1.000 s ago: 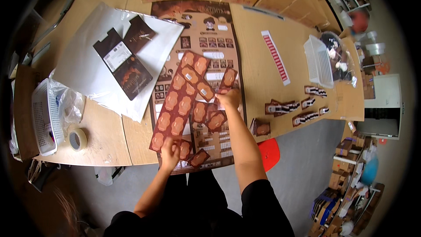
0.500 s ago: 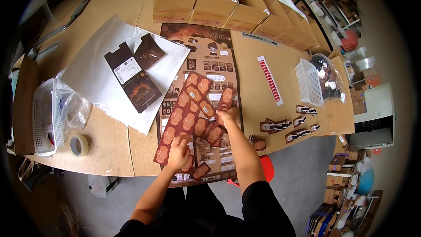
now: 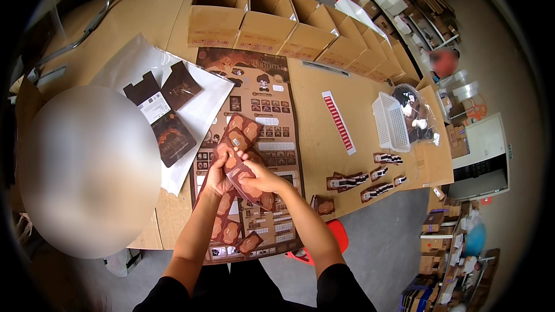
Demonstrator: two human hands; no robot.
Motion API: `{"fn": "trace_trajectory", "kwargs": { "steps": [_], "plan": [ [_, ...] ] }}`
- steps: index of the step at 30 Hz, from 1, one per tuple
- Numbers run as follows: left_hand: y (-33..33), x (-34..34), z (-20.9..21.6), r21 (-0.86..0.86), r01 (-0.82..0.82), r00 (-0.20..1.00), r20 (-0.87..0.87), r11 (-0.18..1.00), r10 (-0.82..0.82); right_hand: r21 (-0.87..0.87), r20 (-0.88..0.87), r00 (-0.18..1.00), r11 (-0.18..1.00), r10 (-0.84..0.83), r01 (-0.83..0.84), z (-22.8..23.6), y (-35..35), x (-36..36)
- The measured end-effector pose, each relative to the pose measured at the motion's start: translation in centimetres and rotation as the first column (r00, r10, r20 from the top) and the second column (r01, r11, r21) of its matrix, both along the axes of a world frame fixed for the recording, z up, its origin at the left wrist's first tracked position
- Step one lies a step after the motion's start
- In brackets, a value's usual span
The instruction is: The person assembles a board game by punching out cardboard pieces from a large sheet and stacking them. They then place the components into a plastic bag and seal it with tape.
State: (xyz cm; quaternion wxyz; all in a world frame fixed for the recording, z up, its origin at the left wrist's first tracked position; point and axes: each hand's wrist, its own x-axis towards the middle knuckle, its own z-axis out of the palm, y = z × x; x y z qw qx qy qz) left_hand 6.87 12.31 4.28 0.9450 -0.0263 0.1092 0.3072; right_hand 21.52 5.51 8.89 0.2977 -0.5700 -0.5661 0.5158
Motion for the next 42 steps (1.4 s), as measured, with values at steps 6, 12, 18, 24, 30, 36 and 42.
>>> {"fn": "trace_trajectory", "kwargs": {
  "steps": [6,12,18,24,30,36,42],
  "plan": [
    [0.7,0.7,0.6,-0.001,-0.167,0.942,-0.296,0.986,0.159,-0.212,-0.200,0.965,0.969,-0.172,0.129,-1.6,-1.8,-1.2],
    [5.9,-4.5,1.6,0.225,0.003,0.979,-0.200,0.974,0.043,-0.136,-0.193,0.889,0.908,-0.416,0.396,0.2,-5.9,-0.3],
    [1.1,-3.0,3.3,0.302,0.399,0.888,-0.362,0.866,-0.283,-0.026,-0.452,0.640,0.727,-0.621,0.687,2.2,-0.9,-3.4],
    [-1.7,-1.0,1.4,0.294,0.464,0.870,-0.331,0.836,-0.366,0.511,0.558,0.677,0.841,-0.481,0.177,-2.0,0.7,-3.7],
    [-2.6,-0.8,0.5,0.027,0.333,0.929,-0.179,0.943,-0.323,-0.044,-0.162,0.846,0.860,-0.508,0.508,-3.2,-2.8,-1.7],
    [-2.3,0.0,-1.9,-0.044,0.075,0.997,0.013,0.996,-0.074,-0.264,-0.165,0.955,0.944,-0.247,0.198,-3.9,-6.9,-2.3],
    [-2.1,0.4,-4.0,-0.034,-0.020,0.999,0.033,0.999,0.021,0.034,0.072,0.980,0.983,-0.184,0.182,-4.5,-6.5,-4.4]
  ]
}}
